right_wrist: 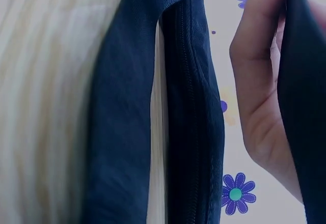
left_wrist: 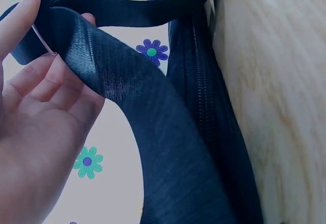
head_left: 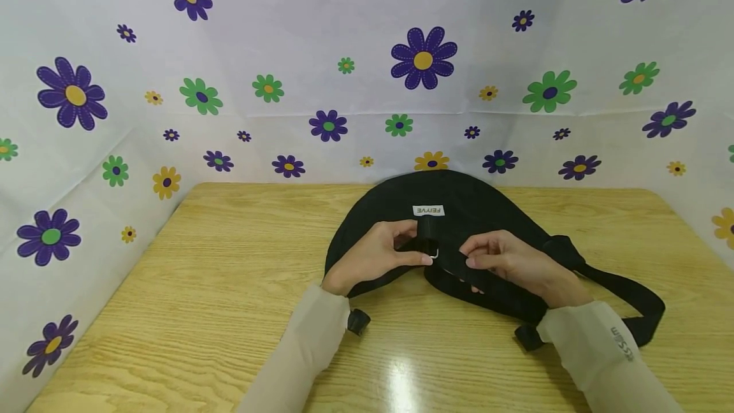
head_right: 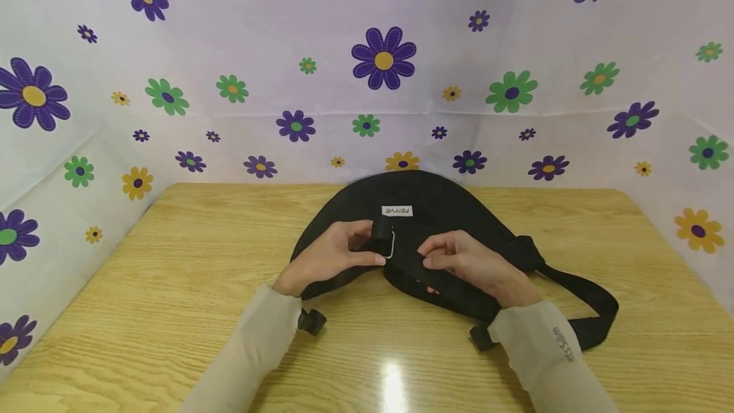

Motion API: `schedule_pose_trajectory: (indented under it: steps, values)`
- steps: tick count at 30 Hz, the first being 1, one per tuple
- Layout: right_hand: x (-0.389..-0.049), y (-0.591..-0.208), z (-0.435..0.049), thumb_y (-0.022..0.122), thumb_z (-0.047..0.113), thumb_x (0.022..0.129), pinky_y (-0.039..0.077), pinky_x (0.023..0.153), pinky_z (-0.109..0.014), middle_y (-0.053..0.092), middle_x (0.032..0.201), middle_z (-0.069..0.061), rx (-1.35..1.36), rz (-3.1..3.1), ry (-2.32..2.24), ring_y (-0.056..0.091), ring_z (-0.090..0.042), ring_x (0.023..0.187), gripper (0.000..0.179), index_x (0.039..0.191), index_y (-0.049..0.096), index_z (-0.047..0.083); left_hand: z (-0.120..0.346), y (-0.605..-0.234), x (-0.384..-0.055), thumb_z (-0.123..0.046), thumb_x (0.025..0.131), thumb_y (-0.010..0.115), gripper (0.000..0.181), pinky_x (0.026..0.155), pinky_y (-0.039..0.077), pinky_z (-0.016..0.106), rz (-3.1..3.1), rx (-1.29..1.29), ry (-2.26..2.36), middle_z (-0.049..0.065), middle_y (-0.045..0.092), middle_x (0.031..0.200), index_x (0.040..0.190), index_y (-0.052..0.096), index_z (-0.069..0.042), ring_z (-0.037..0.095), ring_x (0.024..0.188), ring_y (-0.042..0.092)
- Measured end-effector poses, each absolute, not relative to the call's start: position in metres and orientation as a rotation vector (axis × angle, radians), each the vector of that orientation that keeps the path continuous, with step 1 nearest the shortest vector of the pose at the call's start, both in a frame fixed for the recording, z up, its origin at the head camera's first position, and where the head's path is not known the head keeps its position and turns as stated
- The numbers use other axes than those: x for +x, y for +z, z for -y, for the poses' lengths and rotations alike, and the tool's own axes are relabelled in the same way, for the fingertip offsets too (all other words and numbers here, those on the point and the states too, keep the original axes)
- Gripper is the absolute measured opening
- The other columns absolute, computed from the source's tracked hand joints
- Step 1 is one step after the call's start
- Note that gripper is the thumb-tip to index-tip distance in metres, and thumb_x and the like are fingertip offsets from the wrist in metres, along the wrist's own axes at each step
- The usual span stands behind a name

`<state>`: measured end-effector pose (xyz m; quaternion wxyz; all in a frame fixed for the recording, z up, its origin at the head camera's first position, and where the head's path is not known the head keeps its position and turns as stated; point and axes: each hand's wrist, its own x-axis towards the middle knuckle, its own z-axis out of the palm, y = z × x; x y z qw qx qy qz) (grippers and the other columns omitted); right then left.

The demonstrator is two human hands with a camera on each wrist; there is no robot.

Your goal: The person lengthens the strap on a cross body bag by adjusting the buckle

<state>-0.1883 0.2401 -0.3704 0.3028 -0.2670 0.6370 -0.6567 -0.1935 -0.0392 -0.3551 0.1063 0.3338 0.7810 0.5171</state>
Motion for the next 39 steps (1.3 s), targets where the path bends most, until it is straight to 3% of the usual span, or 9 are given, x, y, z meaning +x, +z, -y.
schedule_pose_trajectory:
  steps: [3, 16, 29, 39]
  values:
    - [-0.189, -0.370, -0.240, 0.050, -0.006, 0.102, 0.058, 0.070, -0.030, 0.073, 0.089, -0.003, -0.724, -1.693, -1.740, 0.068, -0.016, 0.071, 0.021, 0.107, 0.066, 0.006, 0.039, -0.355, -0.193, -0.013, 0.092, 0.077, 0.017, 0.071, 0.041, 0.023, -2.307, 0.982, 1.517, 0.002, 0.059, 0.090, 0.098, 0.064, -0.004, 0.012, 0.076, 0.050]
    - [-0.184, -0.365, -0.229, 0.050, -0.008, 0.101, 0.058, 0.068, -0.029, 0.072, 0.088, -0.004, -0.790, -1.754, -1.784, 0.066, -0.014, 0.068, 0.022, 0.104, 0.067, 0.005, 0.025, -0.364, -0.188, -0.009, 0.092, 0.077, 0.023, 0.076, 0.046, 0.021, -2.190, 0.996, 1.538, 0.003, 0.073, 0.101, 0.112, 0.070, 0.000, 0.006, 0.084, 0.062]
    - [-0.183, -0.362, -0.227, 0.054, -0.004, 0.101, 0.059, 0.074, -0.032, 0.073, 0.090, -0.006, -0.693, -1.780, -1.746, 0.069, -0.018, 0.073, 0.013, 0.104, 0.063, 0.004, 0.025, -0.361, -0.187, -0.009, 0.092, 0.077, 0.023, 0.069, 0.041, 0.021, -2.237, 1.040, 1.494, 0.000, 0.072, 0.095, 0.113, 0.070, -0.002, 0.005, 0.076, 0.055]
    - [-0.185, -0.364, -0.229, 0.051, -0.003, 0.103, 0.059, 0.075, -0.033, 0.074, 0.088, -0.006, -0.793, -1.830, -1.685, 0.070, -0.017, 0.071, 0.014, 0.104, 0.065, 0.000, 0.026, -0.360, -0.187, -0.008, 0.092, 0.077, 0.024, 0.077, 0.046, 0.021, -2.221, 1.001, 1.527, 0.003, 0.073, 0.102, 0.114, 0.070, -0.001, 0.006, 0.085, 0.061]
